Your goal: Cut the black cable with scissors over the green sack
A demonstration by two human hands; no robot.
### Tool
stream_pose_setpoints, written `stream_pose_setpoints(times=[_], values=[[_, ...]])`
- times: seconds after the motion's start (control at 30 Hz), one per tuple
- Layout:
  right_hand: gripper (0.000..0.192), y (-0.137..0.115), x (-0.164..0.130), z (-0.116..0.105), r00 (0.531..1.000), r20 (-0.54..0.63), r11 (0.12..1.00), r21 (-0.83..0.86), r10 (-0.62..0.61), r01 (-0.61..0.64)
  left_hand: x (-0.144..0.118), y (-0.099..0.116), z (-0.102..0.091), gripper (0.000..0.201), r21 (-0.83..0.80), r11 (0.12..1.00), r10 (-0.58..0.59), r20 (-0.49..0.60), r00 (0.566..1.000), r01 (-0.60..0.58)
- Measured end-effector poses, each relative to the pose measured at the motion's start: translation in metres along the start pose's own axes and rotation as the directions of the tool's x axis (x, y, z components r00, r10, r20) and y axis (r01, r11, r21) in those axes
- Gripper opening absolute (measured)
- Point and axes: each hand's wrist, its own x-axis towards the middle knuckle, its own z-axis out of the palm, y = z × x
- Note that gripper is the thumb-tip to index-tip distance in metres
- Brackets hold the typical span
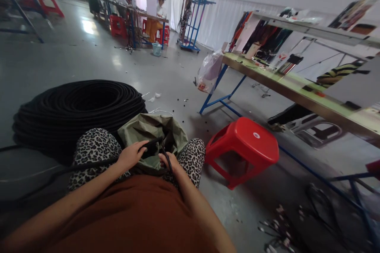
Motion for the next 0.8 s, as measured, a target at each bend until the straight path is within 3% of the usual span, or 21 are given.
stream_pose_setpoints(times=[0.53, 0.8], values=[[0.047, -0.011, -0.001, 0.004, 0.996, -0.002, 0.987, -0.132, 0.093, -0.092, -0.002, -0.001, 0.004, 0.048, 0.139, 0.990, 0.010, 0.057, 0.998, -0.018], [0.041, -0.008, 0.001, 0.003, 0.992, -0.013, 0.968, -0.214, 0.129, -0.128, -0.003, -0.001, 0.003, 0.048, 0.218, 0.973, 0.057, 0.100, 0.993, -0.078]])
